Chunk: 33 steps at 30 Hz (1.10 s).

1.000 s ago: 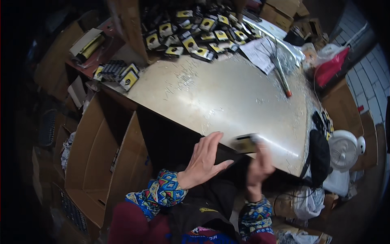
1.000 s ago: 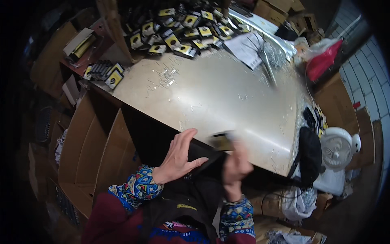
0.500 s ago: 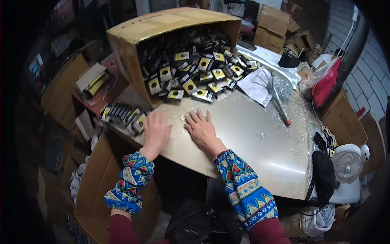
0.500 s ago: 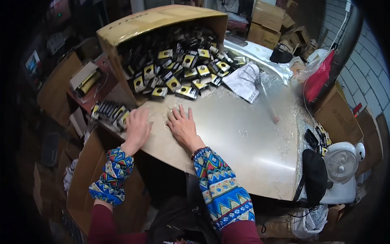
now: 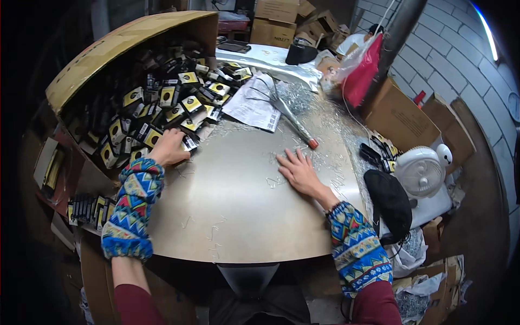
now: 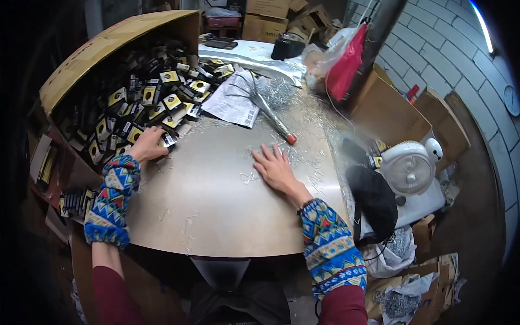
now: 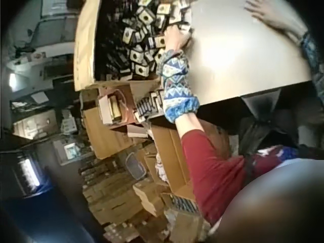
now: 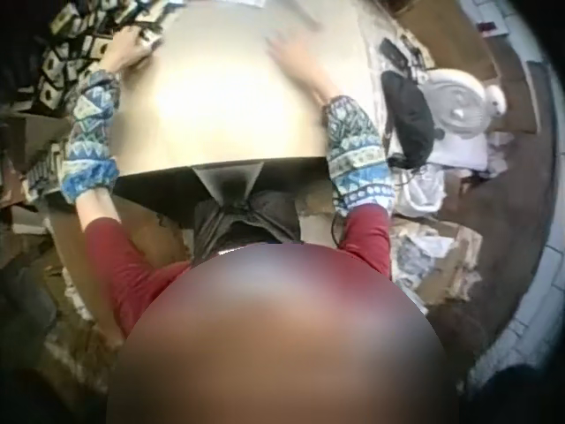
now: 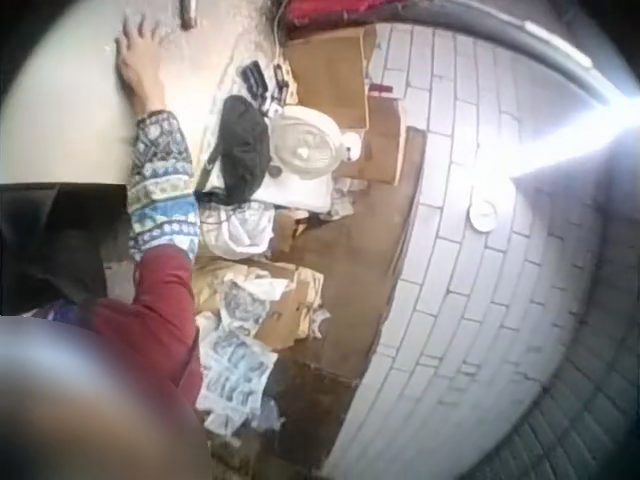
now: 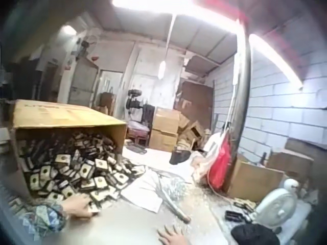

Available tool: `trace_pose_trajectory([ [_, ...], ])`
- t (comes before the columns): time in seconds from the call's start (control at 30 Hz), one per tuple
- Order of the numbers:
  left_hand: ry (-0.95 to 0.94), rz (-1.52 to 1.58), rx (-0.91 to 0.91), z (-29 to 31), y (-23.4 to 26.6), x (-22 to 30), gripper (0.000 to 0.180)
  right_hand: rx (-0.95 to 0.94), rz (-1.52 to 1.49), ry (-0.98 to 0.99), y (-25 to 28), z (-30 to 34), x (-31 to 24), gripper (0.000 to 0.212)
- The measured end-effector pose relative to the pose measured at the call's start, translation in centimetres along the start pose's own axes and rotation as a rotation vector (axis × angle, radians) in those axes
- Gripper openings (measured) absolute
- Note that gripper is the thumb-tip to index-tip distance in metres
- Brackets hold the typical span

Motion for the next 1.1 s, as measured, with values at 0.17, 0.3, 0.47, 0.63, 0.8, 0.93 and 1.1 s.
trace_pose_trajectory([
  [0.17,-0.017,0.260,0.086,5.1,2.0,3.4,0.039,0.162,-0.130,0.029,3.0,5.0,-0.8,0.039],
  [0.3,0.123,0.948,0.000,12.5,2.9,5.0,0.026,0.233,-0.455,0.055,3.1,6.9,-3.4,0.035],
  [0.47,0.361,1.728,-0.178,23.7,-1.2,5.4,0.032,0.119,-0.547,0.165,2.0,7.5,-6.8,0.033],
  [0.63,0.552,1.940,-0.058,34.6,-9.6,3.0,0.026,0.191,-0.198,0.186,1.0,6.1,-12.3,0.044],
  [0.8,0.861,1.621,-0.409,42.2,-23.4,5.3,0.029,0.137,-0.112,0.248,-2.8,8.4,-20.5,0.047],
  [0.93,0.750,1.516,-0.575,42.5,-25.7,10.6,0.031,0.112,-0.145,0.162,-1.5,12.0,-24.2,0.048],
  [1.1,0.758,1.820,-0.583,43.0,-26.3,12.9,0.020,-0.047,-0.394,0.151,1.5,14.9,-26.1,0.041],
])
Point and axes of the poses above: each hand's wrist, its own z-axis away from the middle knuckle, its own y-axis out of the back of the hand, x = y × z, the point moved 10 cm from there along -z, towards the middle knuckle, and after that the axes turned 8 degrees about y, right-handed, at the moved point
